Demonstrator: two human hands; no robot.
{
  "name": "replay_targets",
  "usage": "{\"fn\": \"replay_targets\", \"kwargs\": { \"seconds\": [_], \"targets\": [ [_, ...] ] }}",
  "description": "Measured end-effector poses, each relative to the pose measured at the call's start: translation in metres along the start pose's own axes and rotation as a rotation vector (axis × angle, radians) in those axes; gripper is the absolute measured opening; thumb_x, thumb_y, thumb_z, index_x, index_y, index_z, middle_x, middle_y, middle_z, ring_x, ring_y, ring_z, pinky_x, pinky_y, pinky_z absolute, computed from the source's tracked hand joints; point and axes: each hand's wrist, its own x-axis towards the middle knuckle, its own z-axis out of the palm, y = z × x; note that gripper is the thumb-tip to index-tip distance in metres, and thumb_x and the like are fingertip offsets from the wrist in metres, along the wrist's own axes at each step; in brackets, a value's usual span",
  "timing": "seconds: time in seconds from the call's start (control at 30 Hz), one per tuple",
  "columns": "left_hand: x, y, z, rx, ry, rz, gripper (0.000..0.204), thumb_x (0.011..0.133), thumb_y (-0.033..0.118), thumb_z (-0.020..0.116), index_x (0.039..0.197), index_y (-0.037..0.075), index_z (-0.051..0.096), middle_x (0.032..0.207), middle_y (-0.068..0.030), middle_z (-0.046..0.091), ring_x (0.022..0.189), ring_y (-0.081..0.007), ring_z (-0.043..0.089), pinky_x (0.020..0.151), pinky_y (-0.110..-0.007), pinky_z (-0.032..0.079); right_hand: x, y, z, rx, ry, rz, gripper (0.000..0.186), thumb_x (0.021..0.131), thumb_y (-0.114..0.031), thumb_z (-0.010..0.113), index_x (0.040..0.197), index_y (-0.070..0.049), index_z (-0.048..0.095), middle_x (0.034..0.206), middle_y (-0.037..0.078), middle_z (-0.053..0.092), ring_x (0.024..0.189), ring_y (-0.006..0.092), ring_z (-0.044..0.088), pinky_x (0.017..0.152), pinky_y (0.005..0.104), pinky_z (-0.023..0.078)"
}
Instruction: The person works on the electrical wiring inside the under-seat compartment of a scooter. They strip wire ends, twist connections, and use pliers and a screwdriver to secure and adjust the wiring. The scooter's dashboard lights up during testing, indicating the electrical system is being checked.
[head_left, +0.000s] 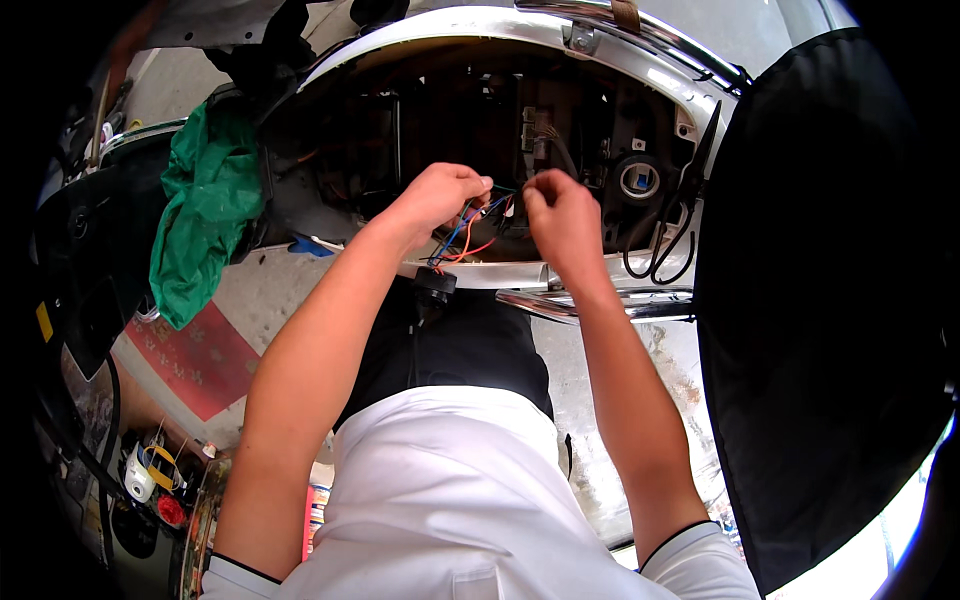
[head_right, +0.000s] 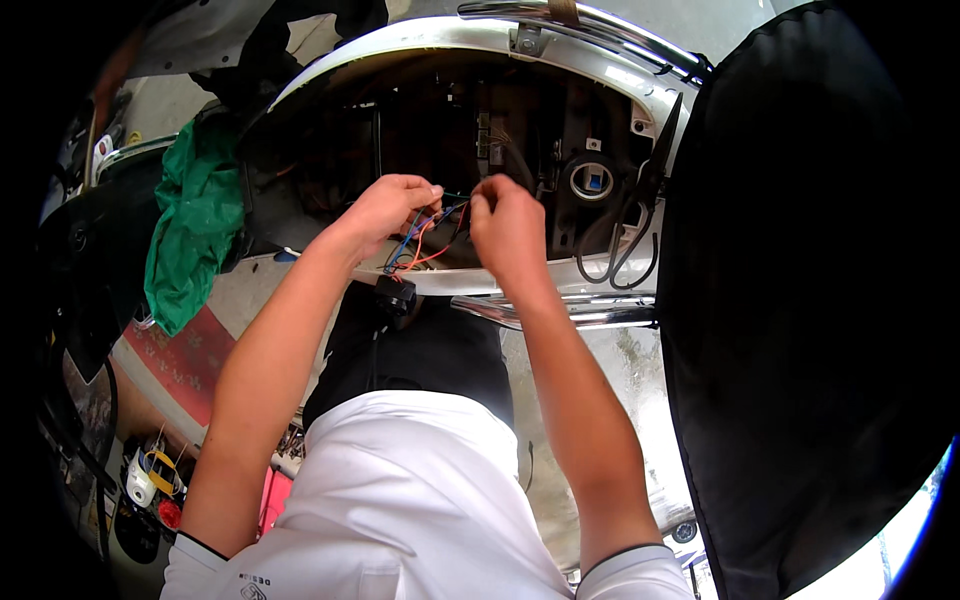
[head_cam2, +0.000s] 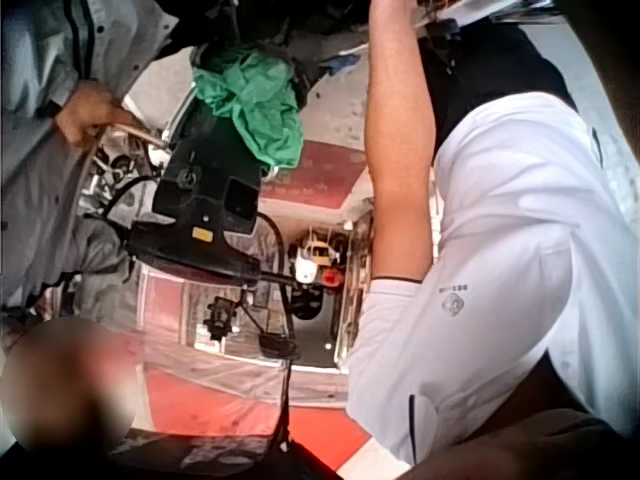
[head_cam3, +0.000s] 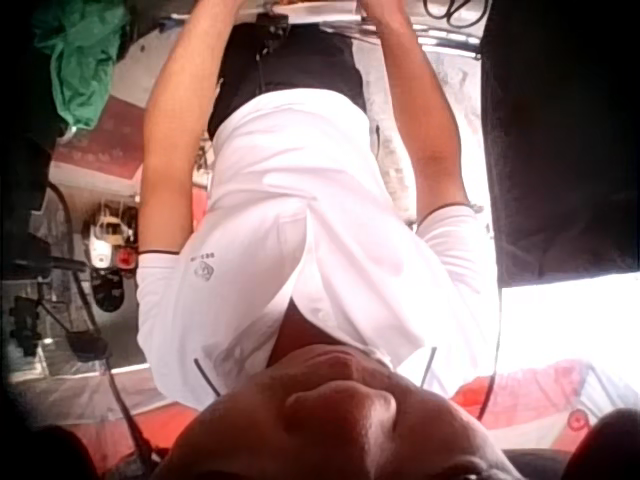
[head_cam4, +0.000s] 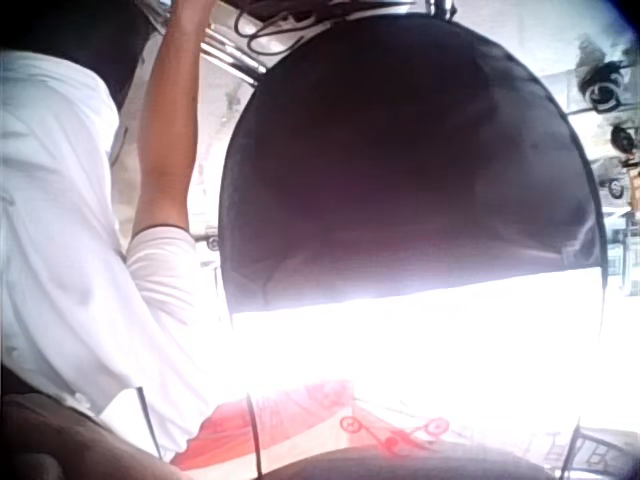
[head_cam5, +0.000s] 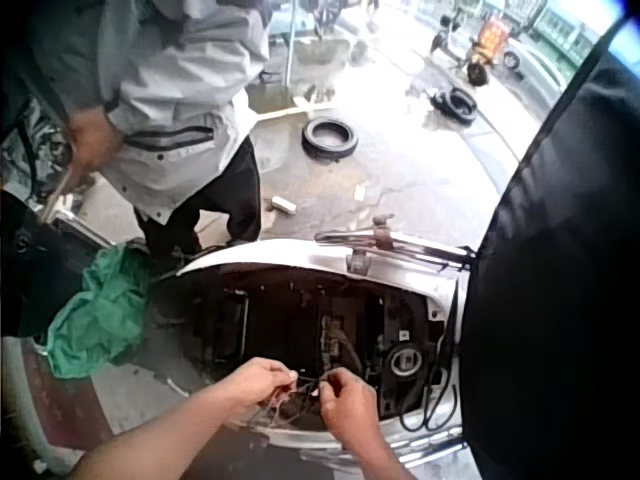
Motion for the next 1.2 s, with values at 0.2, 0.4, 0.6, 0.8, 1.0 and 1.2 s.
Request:
{"fn": "replay_targets", "kwargs": {
  "seconds": [0.2,0.4,0.6,0.8,1.0,1.2],
  "targets": [
    [-0.014,-0.011,0.000,-0.168,-0.088,-0.030,0.016,0.094,0.011,0.062,0.102,-0.002,0.067,0.092,-0.0084,0.069,0.080,-0.0152,0.065,0.071,-0.029,0.052,-0.046,-0.010,0.030,0.157,-0.128,0.245,0.031,0.087,-0.027,0.073,0.084,0.004,0.069,0.075,0.018,0.070,0.070,0.0302,0.069,0.068,0.0392,0.052],
    [-0.018,-0.021,-0.004,-0.272,-0.115,-0.019,0.019,0.090,0.001,0.063,0.107,-0.005,0.067,0.096,-0.0113,0.070,0.087,-0.0168,0.068,0.079,-0.030,0.054,-0.041,-0.017,0.061,0.046,-0.144,0.387,0.030,0.087,-0.025,0.068,0.078,0.003,0.068,0.074,0.020,0.068,0.076,0.0353,0.069,0.075,0.0434,0.053],
    [-0.020,-0.023,0.003,-0.372,-0.051,-0.053,0.014,0.090,0.002,0.066,0.104,-0.002,0.065,0.092,-0.0099,0.069,0.084,-0.0185,0.068,0.077,-0.033,0.057,-0.053,-0.025,0.049,0.414,-0.146,0.503,0.018,0.095,-0.008,0.058,0.087,0.007,0.063,0.072,0.010,0.065,0.056,0.0159,0.066,0.044,0.0284,0.055],
    [-0.017,-0.029,-0.003,-0.384,-0.001,-0.069,0.016,0.090,0.004,0.068,0.105,-0.001,0.064,0.090,-0.0083,0.069,0.079,-0.0151,0.065,0.068,-0.028,0.054,-0.060,-0.020,0.036,0.384,-0.114,0.504,0.017,0.096,-0.010,0.060,0.091,0.006,0.061,0.072,0.010,0.066,0.056,0.0162,0.068,0.043,0.0286,0.055],
    [-0.020,-0.040,0.002,0.070,0.092,0.225,0.018,0.082,-0.005,0.062,0.099,0.001,0.067,0.083,-0.0061,0.067,0.077,-0.0129,0.061,0.070,-0.029,0.050,-0.059,-0.011,0.044,0.533,-0.059,0.531,0.014,0.097,-0.006,0.057,0.094,0.007,0.059,0.076,0.011,0.065,0.058,0.0167,0.068,0.044,0.0285,0.054],
    [-0.055,-0.023,0.010,0.313,0.048,0.098,0.020,0.089,0.010,0.067,0.101,-0.005,0.071,0.090,-0.0090,0.071,0.082,-0.0138,0.063,0.074,-0.030,0.051,-0.060,-0.011,0.046,0.622,-0.040,0.513,0.013,0.098,-0.004,0.053,0.101,0.008,0.056,0.084,0.014,0.065,0.062,0.0169,0.067,0.047,0.0278,0.054]
  ]
}}
